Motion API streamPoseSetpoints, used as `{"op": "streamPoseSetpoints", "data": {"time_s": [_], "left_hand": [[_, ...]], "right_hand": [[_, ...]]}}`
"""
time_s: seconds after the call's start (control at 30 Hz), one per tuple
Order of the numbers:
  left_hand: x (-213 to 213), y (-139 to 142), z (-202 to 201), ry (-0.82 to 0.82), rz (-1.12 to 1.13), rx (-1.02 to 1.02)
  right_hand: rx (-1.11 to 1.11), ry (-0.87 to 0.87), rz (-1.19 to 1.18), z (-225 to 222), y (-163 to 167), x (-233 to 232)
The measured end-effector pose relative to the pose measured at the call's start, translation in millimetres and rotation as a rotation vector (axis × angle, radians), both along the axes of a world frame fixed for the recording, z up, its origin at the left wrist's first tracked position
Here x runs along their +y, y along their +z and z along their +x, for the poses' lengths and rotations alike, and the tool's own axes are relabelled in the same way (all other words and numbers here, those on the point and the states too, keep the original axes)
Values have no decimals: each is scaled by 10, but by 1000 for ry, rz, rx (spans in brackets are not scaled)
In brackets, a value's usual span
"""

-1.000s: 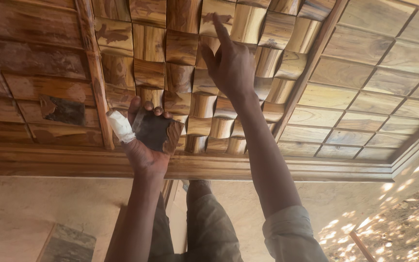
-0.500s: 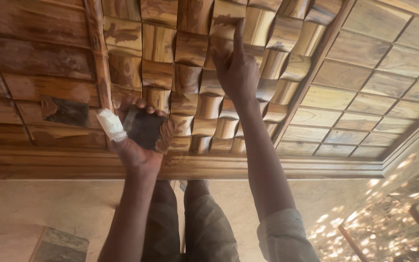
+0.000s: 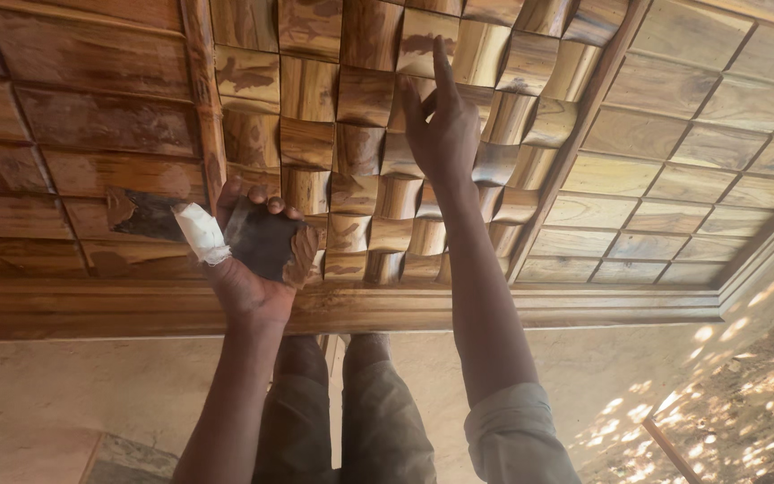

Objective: The person sands a woven wooden ceiling panel, holding a sanding block in the left hand and rubbing it across the raised woven wood tiles, moving between different sections of the panel and occasionally pointing at spots before sanding them.

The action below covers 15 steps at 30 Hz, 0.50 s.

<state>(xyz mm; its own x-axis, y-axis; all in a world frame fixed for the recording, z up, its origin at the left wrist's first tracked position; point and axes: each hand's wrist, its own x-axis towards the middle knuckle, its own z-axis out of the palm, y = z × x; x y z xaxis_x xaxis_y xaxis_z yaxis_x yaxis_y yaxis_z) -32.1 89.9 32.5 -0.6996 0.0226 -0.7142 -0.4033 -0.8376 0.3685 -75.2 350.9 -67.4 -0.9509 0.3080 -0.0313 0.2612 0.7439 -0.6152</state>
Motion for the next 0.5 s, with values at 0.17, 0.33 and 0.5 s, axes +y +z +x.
{"op": "streamPoseSetpoints", "data": {"time_s": [0.17,0.33,0.5], "left_hand": [[-66,-42,2,-40,-24,31],[-11,-64,-85,-14,-5,41],[-16,-63,-67,24,22,-18]], "right_hand": [[-170,225,-188,117,132,-191],[-310,204,-346,787,912,-834],[-280,180,-516,1115,1322,-1167]]}}
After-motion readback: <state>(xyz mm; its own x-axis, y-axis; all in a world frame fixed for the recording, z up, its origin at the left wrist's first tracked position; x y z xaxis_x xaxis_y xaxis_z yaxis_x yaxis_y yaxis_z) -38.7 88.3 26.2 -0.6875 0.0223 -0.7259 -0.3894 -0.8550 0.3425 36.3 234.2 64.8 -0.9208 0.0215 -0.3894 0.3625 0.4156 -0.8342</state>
